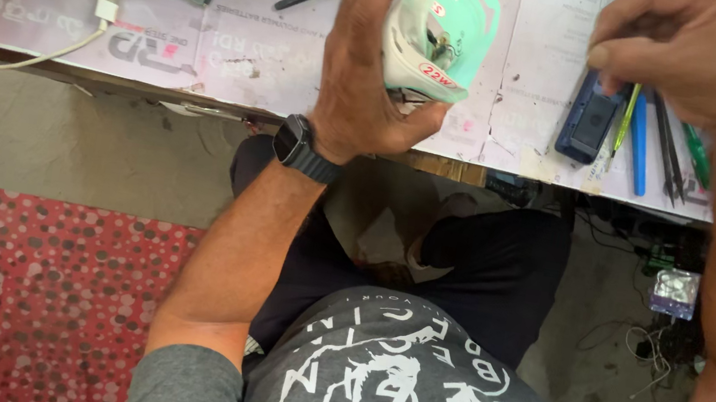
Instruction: The person sorts small electronic components from a plastic bag onto a table, then uses a screwdriver to open the back cover of a blue feature phone. They remove the battery, inspect the internal compartment, and reassemble the device.
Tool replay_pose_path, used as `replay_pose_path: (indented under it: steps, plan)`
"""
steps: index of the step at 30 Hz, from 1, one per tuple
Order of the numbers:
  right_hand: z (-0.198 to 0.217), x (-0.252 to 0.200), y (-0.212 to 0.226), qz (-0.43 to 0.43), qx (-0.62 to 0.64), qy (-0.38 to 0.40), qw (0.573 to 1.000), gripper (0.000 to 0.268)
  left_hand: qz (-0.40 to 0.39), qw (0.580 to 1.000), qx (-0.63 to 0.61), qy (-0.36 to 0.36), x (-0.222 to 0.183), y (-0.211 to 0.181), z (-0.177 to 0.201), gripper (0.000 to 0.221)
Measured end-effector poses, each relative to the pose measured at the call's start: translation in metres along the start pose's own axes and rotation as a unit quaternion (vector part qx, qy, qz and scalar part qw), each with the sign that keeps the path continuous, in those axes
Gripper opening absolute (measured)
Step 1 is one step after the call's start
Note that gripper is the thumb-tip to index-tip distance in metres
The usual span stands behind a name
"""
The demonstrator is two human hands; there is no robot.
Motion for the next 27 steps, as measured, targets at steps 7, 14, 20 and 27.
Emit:
replay_pose_path:
  steps: [7,14,20,27]
  plan:
    - [0.006,0.01,0.12,0.261,-0.15,-0.021,0.953,0.013,0.006,0.999,0.048,-0.004,0.003,-0.009,0.003,0.111]
    - [-0.015,0.016,0.153,0.318,-0.243,-0.052,0.915,0.012,-0.014,0.998,0.059,-0.011,0.01,-0.01,0.005,0.109]
    - [-0.006,0.01,0.075,0.098,-0.193,-0.045,0.975,0.02,-0.009,1.0,0.027,-0.009,0.007,-0.004,0.0,0.105]
    - [-0.061,0.004,-0.011,0.087,-0.199,-0.03,0.976,0.02,-0.009,1.0,0.022,0.002,0.005,-0.009,0.004,0.109]
Point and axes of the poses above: each hand's wrist, its own x-axis towards the middle knuckle, its own z-axis out of the back of the hand, y = z × x, the point moved 2 cm from there along x, towards the middle knuckle, and after that the axes turned 1 degree about -y, right-handed, at the moved point
